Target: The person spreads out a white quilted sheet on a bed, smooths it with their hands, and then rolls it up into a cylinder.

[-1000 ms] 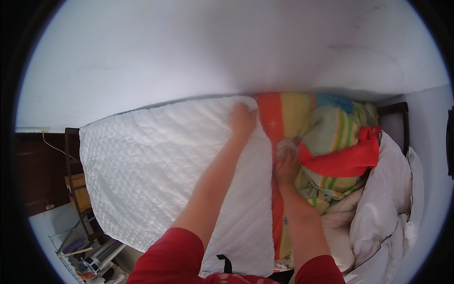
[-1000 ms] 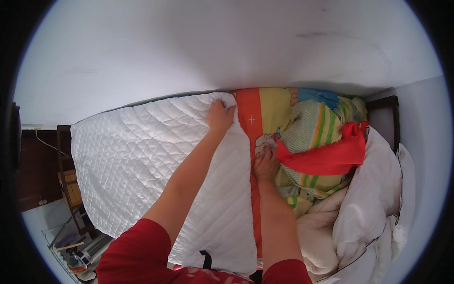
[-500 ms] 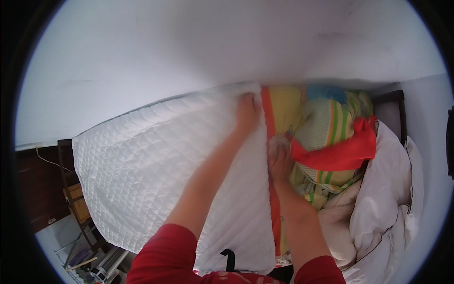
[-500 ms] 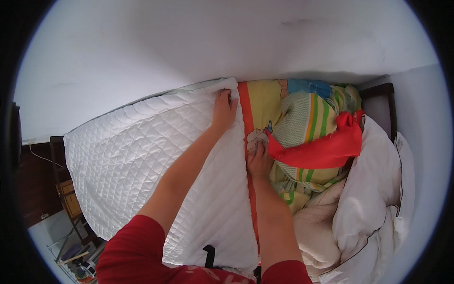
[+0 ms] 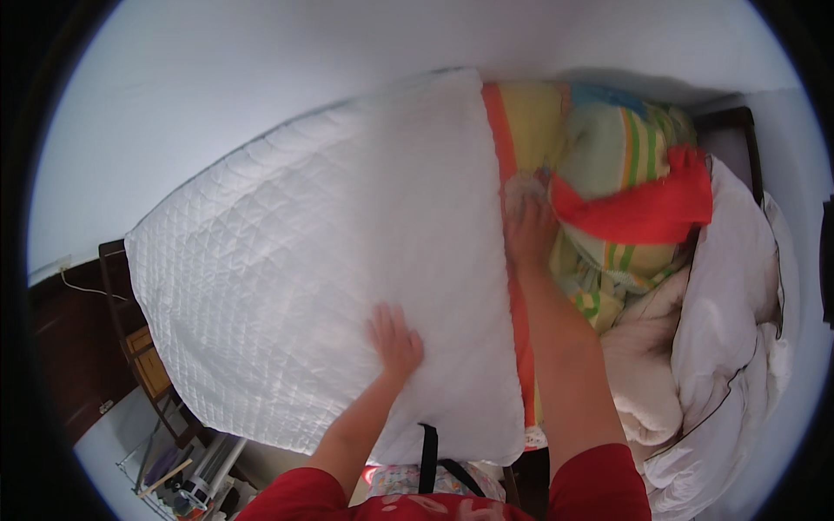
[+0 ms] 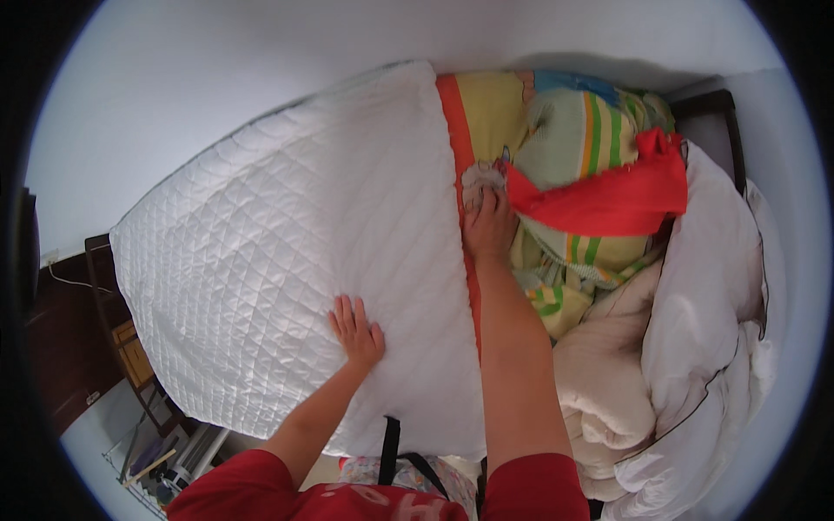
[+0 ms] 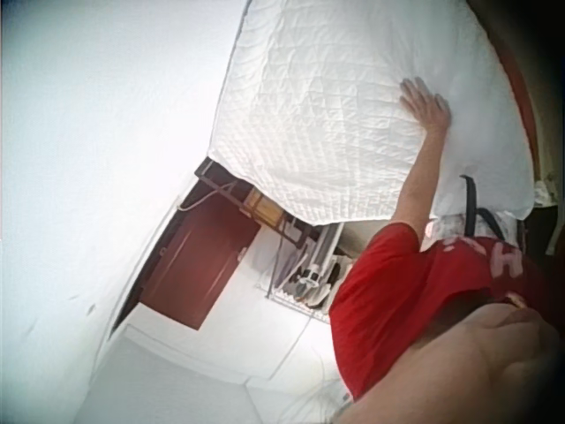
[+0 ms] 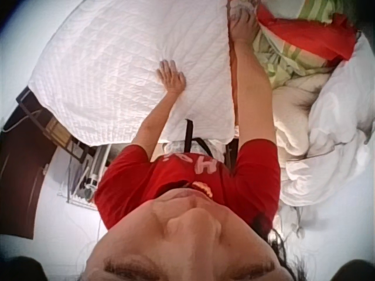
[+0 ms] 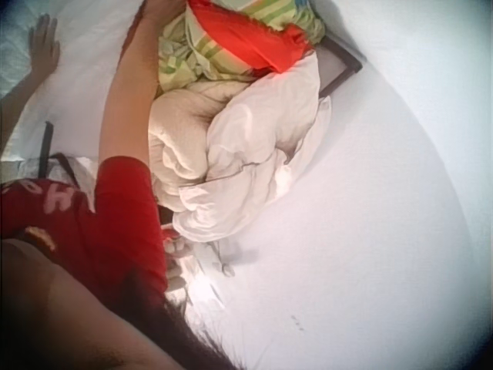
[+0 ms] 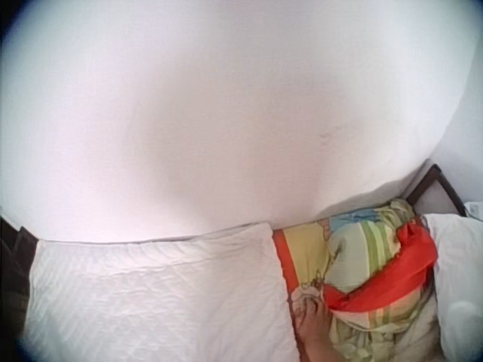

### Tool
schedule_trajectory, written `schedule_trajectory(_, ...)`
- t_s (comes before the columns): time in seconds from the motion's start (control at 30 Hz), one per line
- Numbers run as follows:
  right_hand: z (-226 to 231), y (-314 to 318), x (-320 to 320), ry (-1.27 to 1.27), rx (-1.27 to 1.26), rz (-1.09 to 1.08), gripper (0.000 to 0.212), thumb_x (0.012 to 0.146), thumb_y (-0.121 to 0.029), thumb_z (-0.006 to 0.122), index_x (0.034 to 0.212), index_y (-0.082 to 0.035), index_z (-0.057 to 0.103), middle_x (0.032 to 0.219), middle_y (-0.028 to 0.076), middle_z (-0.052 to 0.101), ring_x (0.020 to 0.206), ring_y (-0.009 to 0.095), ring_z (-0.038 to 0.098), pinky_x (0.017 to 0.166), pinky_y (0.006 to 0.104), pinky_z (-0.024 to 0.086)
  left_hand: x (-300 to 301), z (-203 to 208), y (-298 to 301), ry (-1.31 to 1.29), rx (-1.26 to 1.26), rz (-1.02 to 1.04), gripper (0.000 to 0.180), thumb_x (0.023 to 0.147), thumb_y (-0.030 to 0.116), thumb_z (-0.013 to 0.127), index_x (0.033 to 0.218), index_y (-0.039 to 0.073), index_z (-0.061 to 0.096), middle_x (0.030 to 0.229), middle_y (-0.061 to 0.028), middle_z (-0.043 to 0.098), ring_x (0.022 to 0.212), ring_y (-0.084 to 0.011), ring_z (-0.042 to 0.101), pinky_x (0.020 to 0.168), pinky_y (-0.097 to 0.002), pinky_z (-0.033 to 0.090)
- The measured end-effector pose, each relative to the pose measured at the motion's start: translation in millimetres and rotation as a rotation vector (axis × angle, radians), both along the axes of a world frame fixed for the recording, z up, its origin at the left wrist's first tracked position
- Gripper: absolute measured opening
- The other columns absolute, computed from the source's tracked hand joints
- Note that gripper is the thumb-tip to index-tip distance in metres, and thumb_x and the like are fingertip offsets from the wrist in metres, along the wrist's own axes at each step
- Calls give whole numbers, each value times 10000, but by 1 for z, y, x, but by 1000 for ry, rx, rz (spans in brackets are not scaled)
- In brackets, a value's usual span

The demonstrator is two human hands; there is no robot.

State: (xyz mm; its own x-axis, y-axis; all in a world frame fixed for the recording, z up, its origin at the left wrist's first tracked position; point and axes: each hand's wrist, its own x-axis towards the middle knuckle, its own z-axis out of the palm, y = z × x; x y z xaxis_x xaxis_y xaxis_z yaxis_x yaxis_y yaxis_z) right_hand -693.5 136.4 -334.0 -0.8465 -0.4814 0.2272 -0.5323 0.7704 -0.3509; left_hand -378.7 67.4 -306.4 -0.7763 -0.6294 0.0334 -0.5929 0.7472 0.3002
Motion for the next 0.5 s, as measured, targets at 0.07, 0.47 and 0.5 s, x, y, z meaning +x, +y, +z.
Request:
schedule_trajectory(0.07, 5, 0, 1, 16, -3, 16, 391, 753, -204, 558, 1113, -65, 492, 1106, 178, 480, 1044, 371, 448, 858, 478, 373, 2, 3, 1, -30, 11, 8, 592, 761, 169, 468, 1311, -13, 343, 1370, -242, 286, 1285, -396, 247, 1035, -559, 126)
schedule_trajectory(0.47, 26, 34, 35, -114, -406, 112, 296, 818, -179, 547, 1066, -23, 500, 1045, 163, 506, 995, 340, 470, 851, 406, 379, 1, -6, 0, 37, -3, -51, 624, 755, 163, 483, 1329, 3, 298, 1387, -236, 245, 1306, -379, 194, 1047, -548, 102)
schedule_trajectory(0.5, 36, 51, 72, -367, -508, 9, 303, 829, -180, 546, 1074, -11, 491, 1042, 171, 503, 982, 347, 471, 848, 402, 381, 6, -8, -1, 45, -26, -43, 625, 757, 166, 485, 1329, 4, 294, 1390, -234, 238, 1308, -378, 188, 1050, -544, 98)
